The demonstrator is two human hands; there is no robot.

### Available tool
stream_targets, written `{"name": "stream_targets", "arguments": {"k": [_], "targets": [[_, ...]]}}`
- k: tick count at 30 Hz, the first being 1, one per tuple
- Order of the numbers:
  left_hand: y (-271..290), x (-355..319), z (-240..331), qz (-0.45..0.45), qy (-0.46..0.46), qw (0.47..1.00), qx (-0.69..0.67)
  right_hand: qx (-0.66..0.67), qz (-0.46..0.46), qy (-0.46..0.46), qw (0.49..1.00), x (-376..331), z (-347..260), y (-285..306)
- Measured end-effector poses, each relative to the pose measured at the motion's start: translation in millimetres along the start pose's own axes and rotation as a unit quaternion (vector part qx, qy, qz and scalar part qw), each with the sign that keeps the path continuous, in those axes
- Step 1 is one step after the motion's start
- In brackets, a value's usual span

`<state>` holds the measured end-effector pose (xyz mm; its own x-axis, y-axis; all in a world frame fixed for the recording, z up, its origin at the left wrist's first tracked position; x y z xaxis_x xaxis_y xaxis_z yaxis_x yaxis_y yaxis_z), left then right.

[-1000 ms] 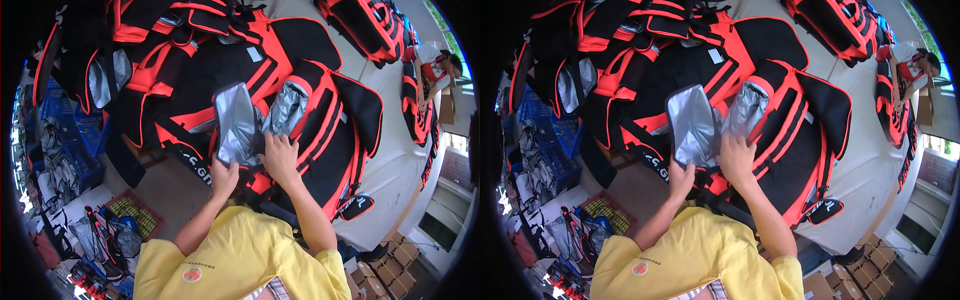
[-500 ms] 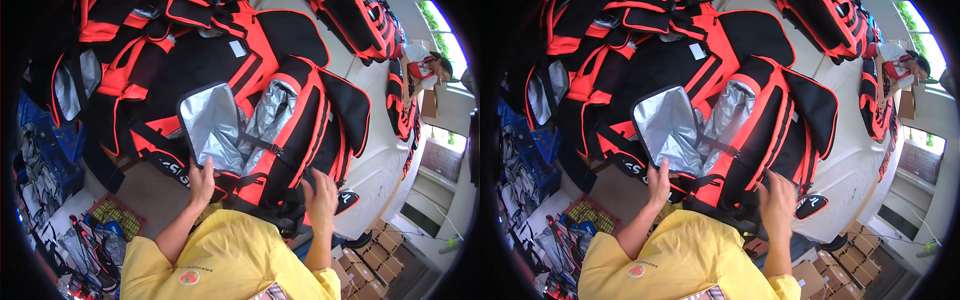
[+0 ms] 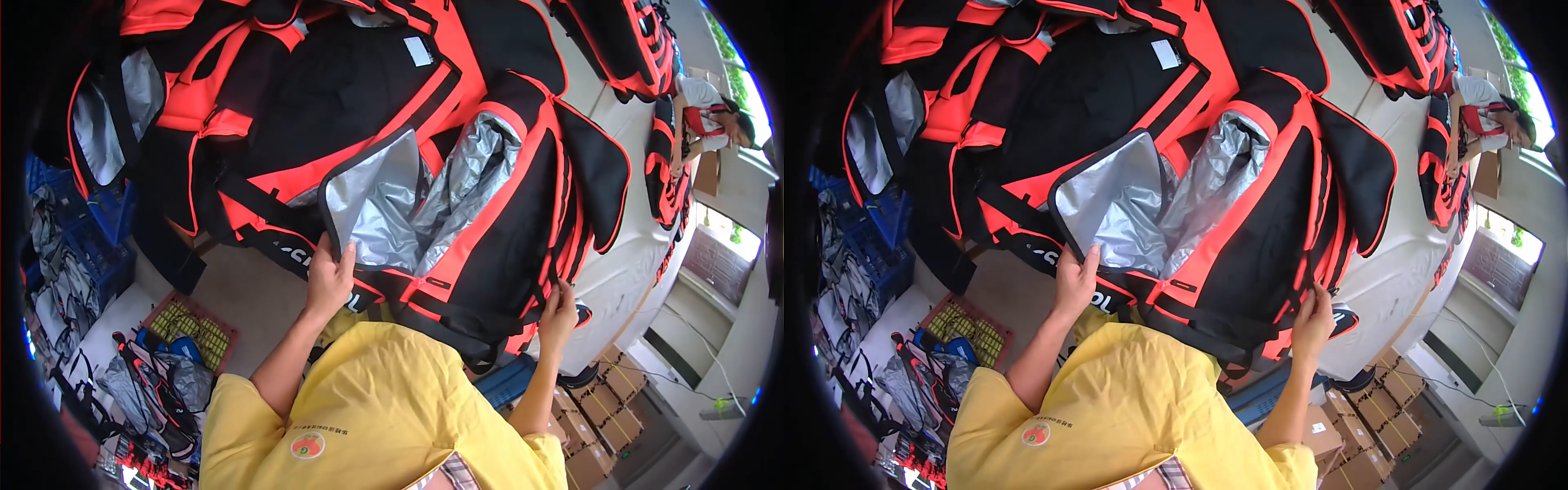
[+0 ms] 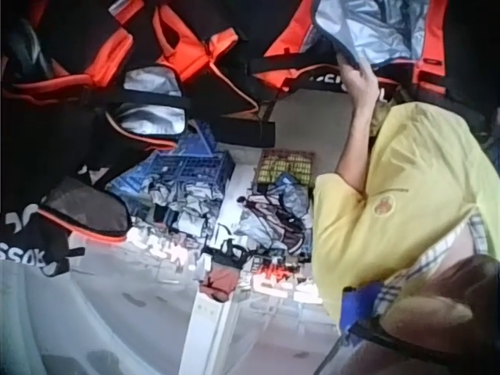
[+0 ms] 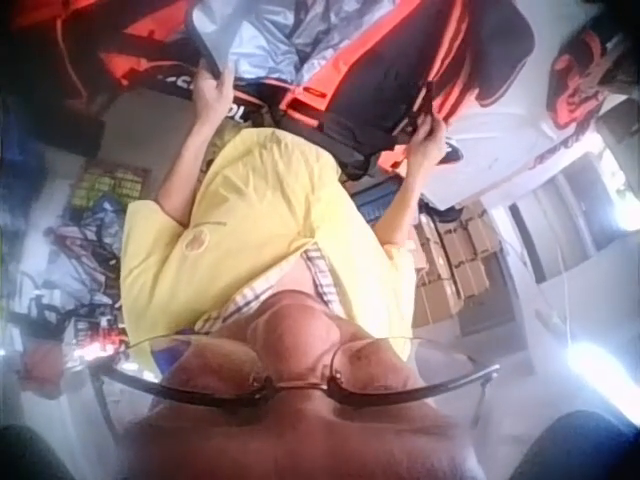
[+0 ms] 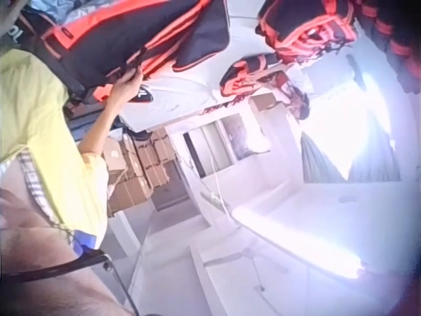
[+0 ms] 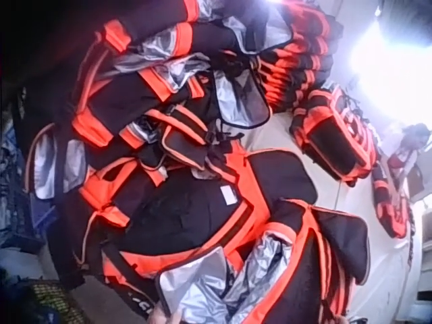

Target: Inspecting and packing Rossignol backpacks into plastic sleeves and preparing them for shipment.

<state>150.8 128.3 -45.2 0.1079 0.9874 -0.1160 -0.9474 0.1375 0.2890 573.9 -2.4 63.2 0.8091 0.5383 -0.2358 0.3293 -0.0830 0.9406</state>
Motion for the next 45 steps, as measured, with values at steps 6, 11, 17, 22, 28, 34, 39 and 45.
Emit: {"name": "stream_targets", "arguments": {"k": [6, 11, 17, 22, 28, 34, 39, 45], "targets": [[5, 19, 15, 0.025, 0.01, 0.999, 0.024, -0.036, 0.043, 0.241, 0.969, -19, -130, -7], [16, 63, 44, 0.018, -0.029, 0.999, 0.024, -0.03, -0.089, 0.507, 0.857, -36, -190, -110], [36, 78, 54, 0.058, -0.088, 0.987, 0.12, -0.2, -0.134, 0.512, 0.824, -27, -186, -74], [62, 53, 41, 0.048, 0.071, 0.985, 0.148, -0.161, -0.061, 0.505, 0.846, -38, -174, -21], [84, 53, 25, 0.102, 0.039, 0.972, 0.21, -0.145, -0.078, 0.481, 0.861, -42, -153, -6], [94, 71, 22, 0.05, 0.066, 0.981, 0.178, -0.092, -0.071, 0.469, 0.875, -41, -166, -24], [94, 81, 27, -0.028, 0.133, 0.965, 0.224, -0.035, -0.056, 0.462, 0.884, -40, -172, -36], [80, 98, 59, 0.04, 0.057, 0.99, 0.123, 0.004, -0.052, 0.449, 0.892, -46, -178, -45]]}}
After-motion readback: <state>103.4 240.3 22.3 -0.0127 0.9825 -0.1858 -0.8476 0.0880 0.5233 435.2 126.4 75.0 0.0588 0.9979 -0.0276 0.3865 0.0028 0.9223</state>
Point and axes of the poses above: each hand's wrist, its own x-axis towards the middle knuckle, its own y-axis out of the back of the hand, z = x × y, the point moved 4 cm from there along x, towards the middle knuckle, and after that the axes turned 11 degrees about -y, right-handed, at the moved point
